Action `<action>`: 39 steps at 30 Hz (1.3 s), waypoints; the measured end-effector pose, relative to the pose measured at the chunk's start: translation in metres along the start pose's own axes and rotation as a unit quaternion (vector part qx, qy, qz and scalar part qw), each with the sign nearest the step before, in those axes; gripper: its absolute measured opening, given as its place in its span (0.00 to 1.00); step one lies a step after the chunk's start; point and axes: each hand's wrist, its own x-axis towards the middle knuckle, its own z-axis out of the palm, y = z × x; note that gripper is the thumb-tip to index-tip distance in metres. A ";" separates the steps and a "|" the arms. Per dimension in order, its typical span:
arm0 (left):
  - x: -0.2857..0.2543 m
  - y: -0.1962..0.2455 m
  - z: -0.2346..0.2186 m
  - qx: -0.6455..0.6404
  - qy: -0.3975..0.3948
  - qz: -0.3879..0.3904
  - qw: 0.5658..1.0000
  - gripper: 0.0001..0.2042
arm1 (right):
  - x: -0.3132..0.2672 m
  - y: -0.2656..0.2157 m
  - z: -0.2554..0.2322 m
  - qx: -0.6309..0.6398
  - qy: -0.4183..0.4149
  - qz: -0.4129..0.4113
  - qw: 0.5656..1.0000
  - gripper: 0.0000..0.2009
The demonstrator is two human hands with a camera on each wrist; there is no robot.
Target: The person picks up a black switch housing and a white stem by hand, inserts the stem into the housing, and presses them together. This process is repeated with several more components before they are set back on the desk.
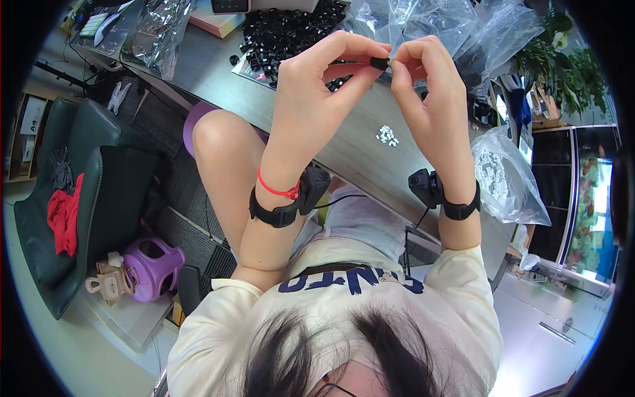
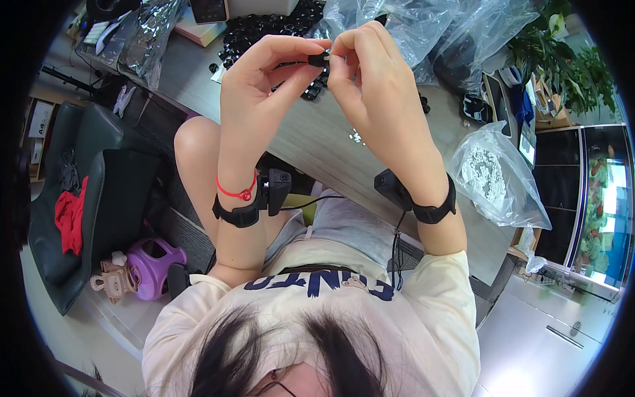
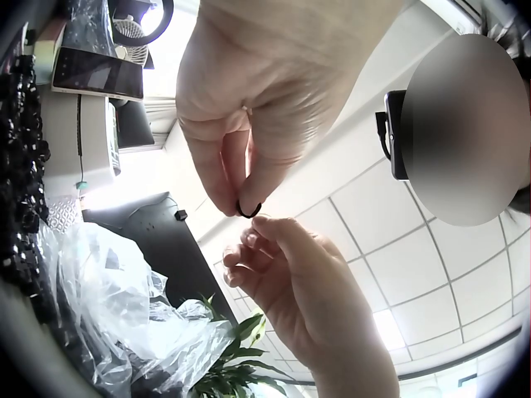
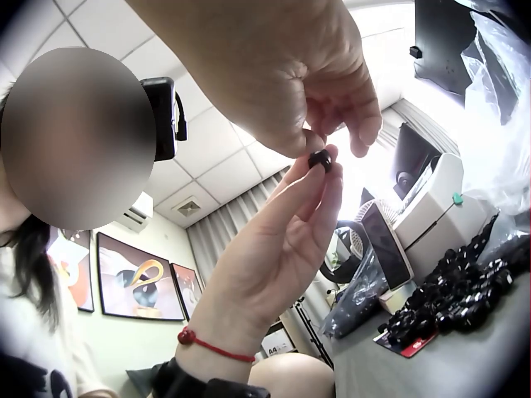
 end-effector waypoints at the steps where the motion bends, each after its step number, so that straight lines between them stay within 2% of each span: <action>1: 0.000 0.000 0.000 -0.002 -0.001 0.002 1.000 0.11 | 0.000 0.000 0.000 0.006 -0.002 0.008 1.000 0.04; 7: 0.001 -0.001 0.001 -0.004 0.000 0.009 1.000 0.11 | -0.001 0.000 -0.001 0.027 0.003 0.004 1.000 0.04; 10: 0.001 -0.005 0.005 -0.031 0.046 0.027 0.998 0.10 | -0.002 -0.001 -0.001 0.030 -0.003 0.009 1.000 0.04; 39: 0.000 -0.003 0.002 -0.025 0.052 0.009 0.998 0.08 | -0.001 -0.001 0.000 0.020 -0.016 0.004 1.000 0.04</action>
